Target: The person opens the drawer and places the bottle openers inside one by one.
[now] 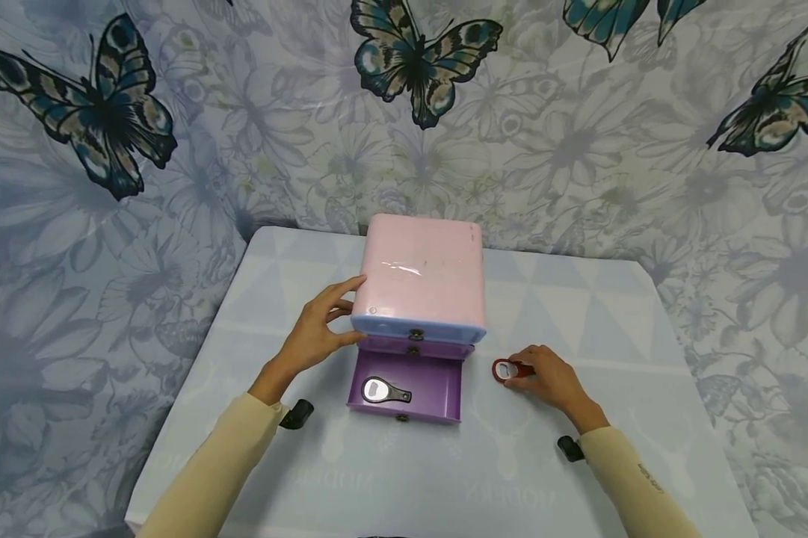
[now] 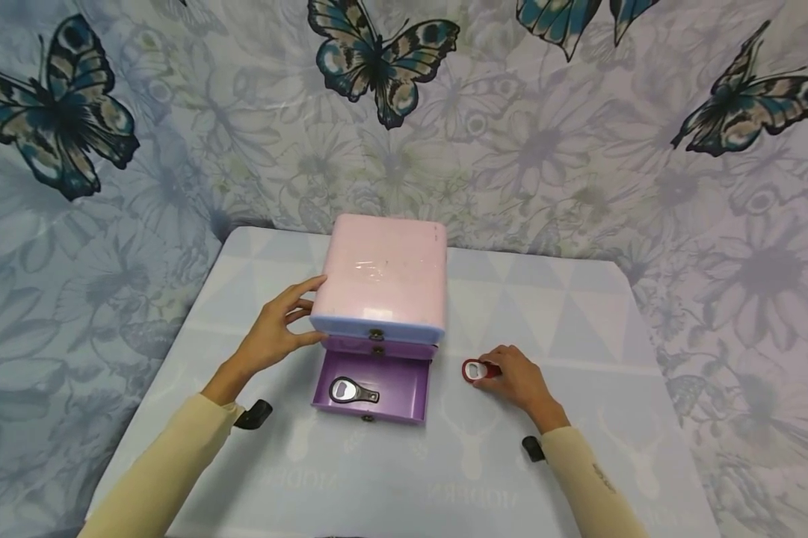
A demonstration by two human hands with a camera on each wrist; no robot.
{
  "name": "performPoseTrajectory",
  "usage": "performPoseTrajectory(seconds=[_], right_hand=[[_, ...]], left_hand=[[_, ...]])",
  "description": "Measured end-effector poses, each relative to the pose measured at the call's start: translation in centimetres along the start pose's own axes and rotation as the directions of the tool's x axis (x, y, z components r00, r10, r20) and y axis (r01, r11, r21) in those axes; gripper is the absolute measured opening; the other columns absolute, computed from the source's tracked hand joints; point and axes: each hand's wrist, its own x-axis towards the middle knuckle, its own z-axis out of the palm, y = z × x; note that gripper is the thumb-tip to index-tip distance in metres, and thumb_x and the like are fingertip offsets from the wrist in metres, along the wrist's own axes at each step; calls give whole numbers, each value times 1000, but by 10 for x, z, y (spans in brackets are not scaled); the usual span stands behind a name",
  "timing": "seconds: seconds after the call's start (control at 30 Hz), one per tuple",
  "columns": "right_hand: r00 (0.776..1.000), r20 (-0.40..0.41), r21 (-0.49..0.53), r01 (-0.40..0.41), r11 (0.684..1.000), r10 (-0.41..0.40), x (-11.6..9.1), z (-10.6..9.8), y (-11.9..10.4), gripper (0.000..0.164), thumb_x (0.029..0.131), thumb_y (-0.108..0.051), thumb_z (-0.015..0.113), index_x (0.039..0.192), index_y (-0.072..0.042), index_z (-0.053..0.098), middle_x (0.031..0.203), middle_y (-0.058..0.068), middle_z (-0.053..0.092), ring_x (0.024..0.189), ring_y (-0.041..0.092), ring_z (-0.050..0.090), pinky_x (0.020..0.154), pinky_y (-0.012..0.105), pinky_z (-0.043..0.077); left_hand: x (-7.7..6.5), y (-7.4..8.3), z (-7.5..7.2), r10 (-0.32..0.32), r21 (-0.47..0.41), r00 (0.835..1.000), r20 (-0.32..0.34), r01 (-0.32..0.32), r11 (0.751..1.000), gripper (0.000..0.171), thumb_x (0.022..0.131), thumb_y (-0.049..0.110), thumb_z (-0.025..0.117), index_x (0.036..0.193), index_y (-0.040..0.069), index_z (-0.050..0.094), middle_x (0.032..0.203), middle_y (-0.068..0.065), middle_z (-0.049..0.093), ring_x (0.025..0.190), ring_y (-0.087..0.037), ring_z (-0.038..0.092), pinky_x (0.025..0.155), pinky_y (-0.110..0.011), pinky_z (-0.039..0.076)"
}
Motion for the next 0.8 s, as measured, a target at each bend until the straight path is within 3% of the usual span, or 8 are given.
performPoseTrajectory(seconds=[0.13, 0.33, 0.8], right_hand=[[1000, -11, 22, -13, 1000, 13, -4, -3, -11, 44, 77, -37, 87, 112, -14, 76, 108, 1, 69, 100, 22, 61, 78, 42, 56], [998, -60, 35, 31, 999, -29, -5, -9, -24, 41, 74, -35, 90, 109, -17, 77, 101, -4, 68, 87, 14, 59, 69, 31, 54], [988, -93, 75, 132, 988, -125, -9, -17, -60, 40, 73, -36, 90, 106, -19, 77, 96, -11, 67, 79, 5, 54, 63, 20, 51]], left_hand=[[-1, 0, -1, 1, -1, 1000, 3, -1, 1000, 99, 75, -2, 85, 153, 37, 39, 148, -4, 48, 111, -24, 63, 107, -44, 50], [-1, 0, -1, 8, -1, 1000, 3, -8, 1000, 99, 75, -1, 86, 153, 38, 39, 148, -4, 47, 111, -24, 63, 107, -44, 50], [-3, 3, 0, -4, -5, 1000, 9, 4, 1000, 99, 76, -2, 85, 153, 38, 39, 148, -4, 47, 111, -23, 63, 108, -42, 49]])
